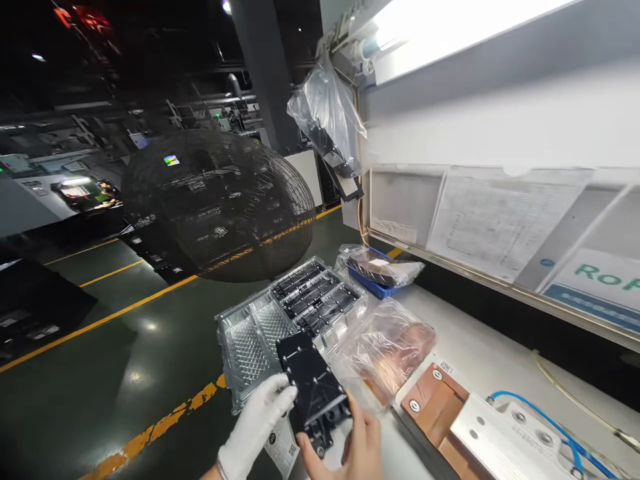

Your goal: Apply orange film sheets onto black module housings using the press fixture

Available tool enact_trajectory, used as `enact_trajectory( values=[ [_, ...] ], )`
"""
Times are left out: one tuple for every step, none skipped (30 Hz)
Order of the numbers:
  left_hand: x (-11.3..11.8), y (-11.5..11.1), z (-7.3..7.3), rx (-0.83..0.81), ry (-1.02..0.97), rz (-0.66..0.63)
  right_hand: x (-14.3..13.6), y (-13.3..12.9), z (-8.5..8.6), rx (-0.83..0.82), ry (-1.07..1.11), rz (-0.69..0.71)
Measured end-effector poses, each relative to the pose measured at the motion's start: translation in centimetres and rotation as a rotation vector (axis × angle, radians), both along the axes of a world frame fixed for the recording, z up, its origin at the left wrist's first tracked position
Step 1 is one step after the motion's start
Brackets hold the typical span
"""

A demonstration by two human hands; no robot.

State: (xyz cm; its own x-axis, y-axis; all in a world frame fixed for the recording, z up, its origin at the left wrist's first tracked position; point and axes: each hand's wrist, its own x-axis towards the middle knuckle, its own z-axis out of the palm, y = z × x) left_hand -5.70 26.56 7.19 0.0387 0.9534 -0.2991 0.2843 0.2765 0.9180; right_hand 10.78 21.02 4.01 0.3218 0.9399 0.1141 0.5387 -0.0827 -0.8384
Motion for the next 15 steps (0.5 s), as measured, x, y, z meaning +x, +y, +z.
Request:
enact_trajectory(
  values=[
    [-0.7, 0.7, -0.2, -0.007, 0.026, 0.042, -1.2, 1.0, 0.1, 0.005, -0.016, 0.024],
    [-1.4, 1.4, -0.4, -0.004, 0.06, 0.067, -2.2, 1.9, 0.2, -0.003, -0.034, 0.048],
    [-2.0, 2.0, -0.5, -0.003, 0.089, 0.08, -3.0, 2.7, 0.1, -0.013, -0.055, 0.071],
    [-2.6, 2.6, -0.6, -0.004, 0.109, 0.095, -3.6, 3.4, -0.1, -0.023, -0.079, 0.089],
    [-3.1, 3.2, -0.7, -0.009, 0.122, 0.11, -4.2, 4.1, -0.4, -0.034, -0.104, 0.106],
    [-3.6, 3.7, -0.9, -0.015, 0.133, 0.121, -4.6, 4.7, -0.7, -0.043, -0.127, 0.122],
    [-4.0, 4.2, -1.1, -0.019, 0.146, 0.127, -5.0, 5.3, -1.0, -0.046, -0.143, 0.143],
    [-4.4, 4.7, -1.5, -0.025, 0.161, 0.127, -5.4, 5.9, -1.2, -0.047, -0.152, 0.166],
    [-4.8, 5.2, -2.0, -0.033, 0.178, 0.122, -5.7, 6.4, -1.4, -0.049, -0.156, 0.182],
    [-5.3, 5.7, -2.5, -0.046, 0.196, 0.114, -6.0, 6.8, -1.6, -0.048, -0.152, 0.202],
    [-5.8, 6.3, -3.1, -0.061, 0.218, 0.103, -6.3, 7.0, -1.8, -0.044, -0.143, 0.227],
    [-6.4, 6.8, -3.7, -0.076, 0.242, 0.092, -6.5, 7.1, -2.1, -0.037, -0.127, 0.248],
    [-7.0, 7.4, -4.3, -0.086, 0.272, 0.08, -6.6, 6.9, -2.4, -0.026, -0.101, 0.257],
    [-7.7, 8.1, -4.7, -0.086, 0.309, 0.069, -6.5, 6.4, -3.0, -0.009, -0.06, 0.256],
    [-8.5, 8.8, -5.0, -0.072, 0.354, 0.065, -6.3, 5.7, -3.7, 0.014, 0.001, 0.253]
  ],
)
